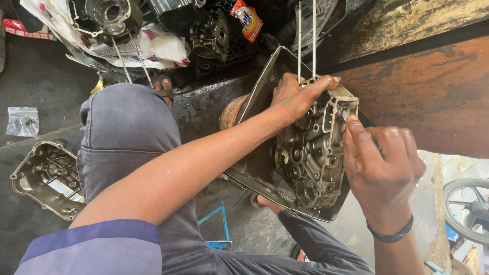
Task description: The person scrubs a disassembled engine casing with a brush and a small tool while seated on the floor. They rotate the part to access different areas and continue scrubbing the interior and exterior surfaces.
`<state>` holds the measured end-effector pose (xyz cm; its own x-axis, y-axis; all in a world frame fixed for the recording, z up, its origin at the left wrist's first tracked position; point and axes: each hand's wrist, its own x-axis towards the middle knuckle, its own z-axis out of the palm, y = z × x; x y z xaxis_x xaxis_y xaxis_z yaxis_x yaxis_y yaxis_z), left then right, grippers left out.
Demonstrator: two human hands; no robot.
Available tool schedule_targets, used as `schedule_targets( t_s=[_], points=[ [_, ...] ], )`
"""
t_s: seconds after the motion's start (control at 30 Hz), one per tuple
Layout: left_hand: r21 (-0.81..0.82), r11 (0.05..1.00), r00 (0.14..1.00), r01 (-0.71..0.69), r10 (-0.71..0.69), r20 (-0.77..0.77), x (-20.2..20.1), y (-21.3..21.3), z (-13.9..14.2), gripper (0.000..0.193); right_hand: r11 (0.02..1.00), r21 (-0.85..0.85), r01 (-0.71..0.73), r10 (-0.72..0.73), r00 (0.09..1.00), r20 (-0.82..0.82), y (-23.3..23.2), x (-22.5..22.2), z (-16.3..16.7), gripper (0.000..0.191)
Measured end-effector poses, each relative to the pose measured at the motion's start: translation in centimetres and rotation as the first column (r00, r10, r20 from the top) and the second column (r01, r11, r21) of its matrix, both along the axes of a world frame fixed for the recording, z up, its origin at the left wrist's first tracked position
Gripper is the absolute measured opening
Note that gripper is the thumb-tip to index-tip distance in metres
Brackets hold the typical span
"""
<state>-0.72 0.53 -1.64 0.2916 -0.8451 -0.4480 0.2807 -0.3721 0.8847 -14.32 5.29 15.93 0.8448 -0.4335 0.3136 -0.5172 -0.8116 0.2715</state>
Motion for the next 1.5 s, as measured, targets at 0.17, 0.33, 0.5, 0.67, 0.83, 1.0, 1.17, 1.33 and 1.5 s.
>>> schedule_targets(
  t_s=[0.17, 0.33, 0.5, 0.67, 0.83, 1.0, 1.17, 1.33, 1.5],
  points=[
    [0.048, 0.999, 0.999, 0.023, -0.022, -0.025, 0.2, 0.2, 0.6, 0.111, 0.997, -0.075, -0.037, 0.038, 0.999, 0.017, 0.0, -0.6, -1.4, 0.012],
    [0.059, 0.998, 1.0, 0.01, -0.008, -0.025, 0.3, 0.4, 0.8, 0.12, 0.991, -0.105, -0.079, 0.085, 0.995, 0.053, -0.3, -1.7, -2.3, 0.012],
    [0.061, 0.998, 1.0, 0.004, -0.003, -0.021, 0.2, 0.4, 0.6, 0.12, 0.992, -0.109, -0.064, 0.071, 0.995, 0.063, -0.2, -1.5, -2.2, 0.012],
    [0.053, 0.999, 1.0, 0.001, 0.0, -0.013, 0.1, 0.3, 0.1, 0.121, 0.997, 0.071, 0.042, -0.055, 0.979, 0.194, 0.0, -0.7, -1.5, 0.009],
    [0.051, 0.999, 1.0, -0.009, 0.01, -0.017, -0.2, 0.1, -0.3, 0.121, 0.992, 0.116, 0.055, -0.064, 0.995, 0.074, -1.4, -2.0, 0.2, 0.013],
    [0.047, 0.998, 0.999, -0.031, 0.032, -0.008, -0.2, -0.1, -0.4, 0.12, 0.995, 0.09, -0.043, 0.041, 0.999, 0.018, -3.4, -2.7, 0.6, 0.017],
    [0.055, 0.998, 0.999, -0.006, 0.008, -0.034, 0.0, -0.2, -0.2, 0.117, 0.987, 0.149, -0.053, 0.05, 0.998, 0.028, -4.5, -2.4, 0.4, 0.018],
    [0.051, 0.998, 0.997, -0.045, 0.047, -0.057, 0.1, 0.0, 0.3, 0.113, 0.996, 0.086, -0.036, 0.028, 0.995, 0.094, -3.4, -2.7, -0.9, 0.006],
    [-0.003, 0.998, 0.996, -0.069, 0.069, -0.053, -0.1, 0.0, 0.5, 0.105, 0.994, 0.091, 0.067, -0.072, 0.996, 0.049, -2.6, -3.5, -1.2, 0.012]
  ],
)
